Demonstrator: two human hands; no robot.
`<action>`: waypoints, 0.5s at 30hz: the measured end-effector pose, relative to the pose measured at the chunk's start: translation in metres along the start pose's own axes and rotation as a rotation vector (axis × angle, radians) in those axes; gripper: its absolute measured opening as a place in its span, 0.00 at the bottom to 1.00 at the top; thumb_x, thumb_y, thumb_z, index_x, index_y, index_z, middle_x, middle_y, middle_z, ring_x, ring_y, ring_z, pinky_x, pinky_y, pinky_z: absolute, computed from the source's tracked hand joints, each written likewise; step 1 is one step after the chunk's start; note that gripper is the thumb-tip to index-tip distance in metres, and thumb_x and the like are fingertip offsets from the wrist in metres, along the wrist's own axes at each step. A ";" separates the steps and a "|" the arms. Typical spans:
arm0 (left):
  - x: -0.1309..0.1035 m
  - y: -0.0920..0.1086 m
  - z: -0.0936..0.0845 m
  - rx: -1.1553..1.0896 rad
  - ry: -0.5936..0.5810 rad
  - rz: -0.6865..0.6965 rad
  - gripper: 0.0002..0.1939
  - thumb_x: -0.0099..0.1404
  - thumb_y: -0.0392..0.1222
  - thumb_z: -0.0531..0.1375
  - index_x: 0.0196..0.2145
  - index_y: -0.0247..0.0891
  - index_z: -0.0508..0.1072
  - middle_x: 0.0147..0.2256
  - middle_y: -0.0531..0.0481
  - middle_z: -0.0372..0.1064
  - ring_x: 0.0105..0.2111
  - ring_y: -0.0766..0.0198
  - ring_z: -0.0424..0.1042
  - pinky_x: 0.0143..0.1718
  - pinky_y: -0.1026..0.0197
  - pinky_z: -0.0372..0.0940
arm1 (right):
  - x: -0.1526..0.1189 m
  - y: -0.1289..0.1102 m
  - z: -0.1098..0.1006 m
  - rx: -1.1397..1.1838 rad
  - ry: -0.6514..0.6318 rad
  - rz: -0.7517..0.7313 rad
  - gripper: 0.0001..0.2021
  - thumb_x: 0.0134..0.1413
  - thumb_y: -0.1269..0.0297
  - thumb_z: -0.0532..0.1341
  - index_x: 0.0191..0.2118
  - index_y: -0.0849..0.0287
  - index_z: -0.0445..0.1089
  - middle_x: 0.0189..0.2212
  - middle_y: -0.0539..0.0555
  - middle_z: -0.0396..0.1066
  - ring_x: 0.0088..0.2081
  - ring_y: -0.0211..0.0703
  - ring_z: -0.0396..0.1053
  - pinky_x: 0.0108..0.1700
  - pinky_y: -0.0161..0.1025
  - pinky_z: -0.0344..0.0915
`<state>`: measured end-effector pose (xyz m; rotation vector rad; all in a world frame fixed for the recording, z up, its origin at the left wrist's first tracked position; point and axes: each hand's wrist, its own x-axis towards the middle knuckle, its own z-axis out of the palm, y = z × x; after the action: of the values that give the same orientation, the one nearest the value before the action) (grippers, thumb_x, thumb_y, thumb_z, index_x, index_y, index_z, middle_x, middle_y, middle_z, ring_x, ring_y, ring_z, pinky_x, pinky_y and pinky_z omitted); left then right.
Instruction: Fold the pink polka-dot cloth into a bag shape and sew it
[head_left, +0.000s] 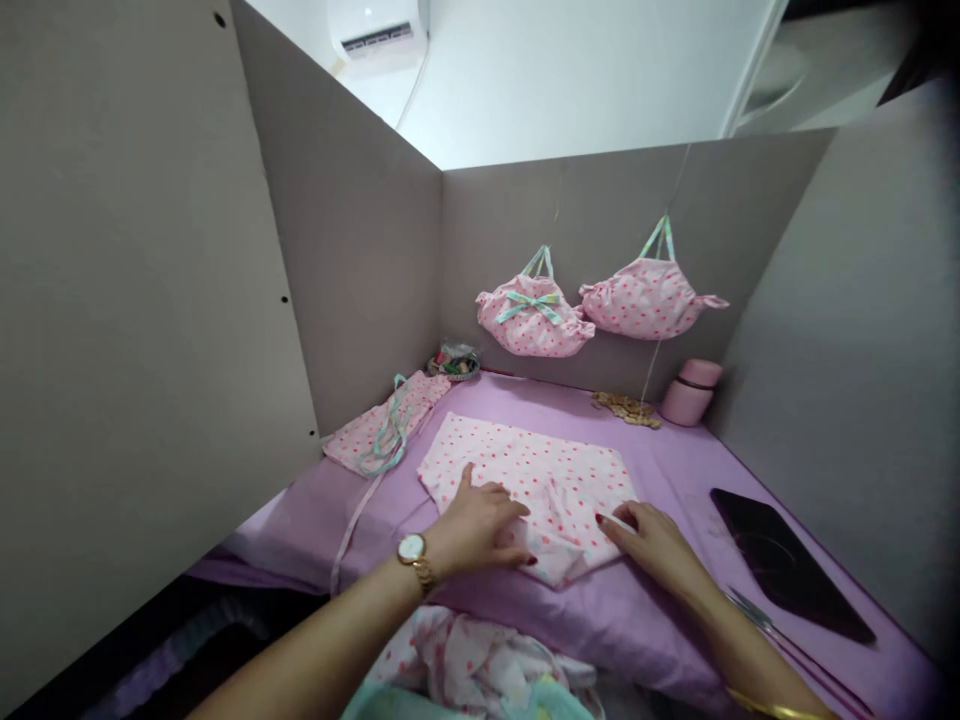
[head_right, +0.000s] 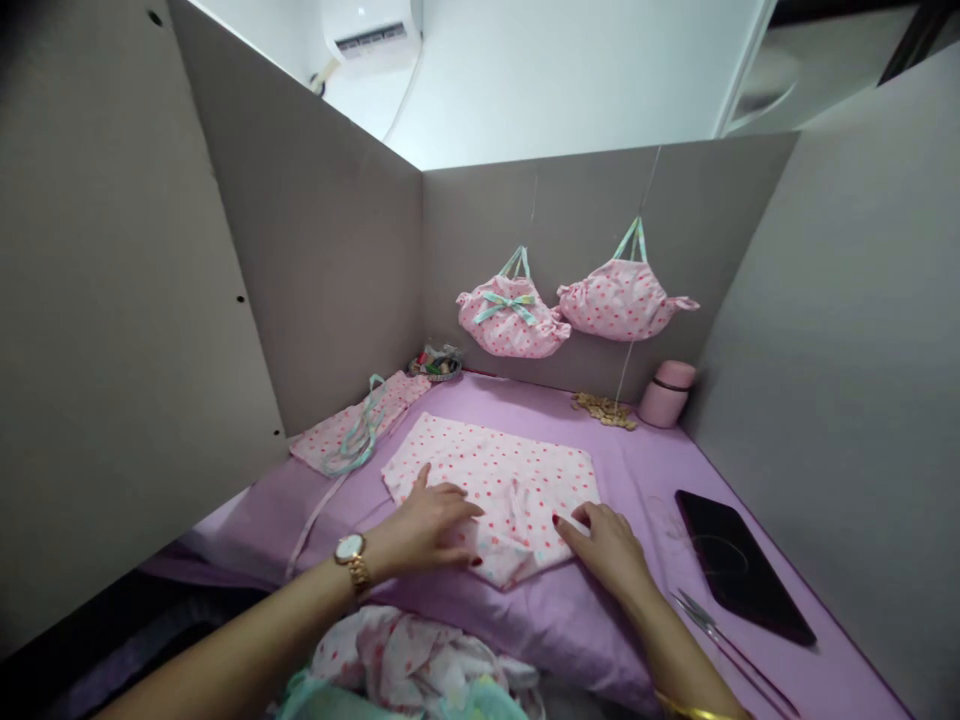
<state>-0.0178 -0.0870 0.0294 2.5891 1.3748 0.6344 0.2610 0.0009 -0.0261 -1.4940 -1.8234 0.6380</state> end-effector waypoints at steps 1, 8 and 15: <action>0.004 0.008 0.004 0.062 -0.045 -0.012 0.20 0.54 0.55 0.61 0.40 0.40 0.73 0.35 0.45 0.75 0.42 0.51 0.70 0.55 0.33 0.37 | 0.003 -0.001 0.000 -0.014 -0.037 -0.020 0.16 0.39 0.48 0.60 0.21 0.57 0.63 0.21 0.52 0.65 0.28 0.44 0.63 0.30 0.38 0.58; -0.011 0.037 0.015 0.070 -0.144 0.050 0.11 0.57 0.48 0.61 0.25 0.38 0.72 0.24 0.53 0.74 0.30 0.61 0.72 0.56 0.40 0.43 | 0.006 0.004 -0.018 -0.126 -0.194 -0.085 0.17 0.45 0.47 0.53 0.23 0.56 0.57 0.17 0.47 0.60 0.22 0.38 0.58 0.24 0.35 0.53; -0.031 0.045 0.033 -0.001 -0.080 -0.127 0.11 0.58 0.47 0.59 0.25 0.37 0.71 0.27 0.51 0.73 0.36 0.58 0.71 0.54 0.37 0.45 | 0.011 -0.018 -0.003 -0.373 -0.179 0.013 0.17 0.47 0.47 0.55 0.28 0.57 0.67 0.21 0.51 0.70 0.25 0.42 0.65 0.27 0.36 0.52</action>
<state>0.0152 -0.1362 0.0046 2.4728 1.4984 0.5064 0.2509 0.0072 -0.0089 -1.7339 -2.1622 0.4662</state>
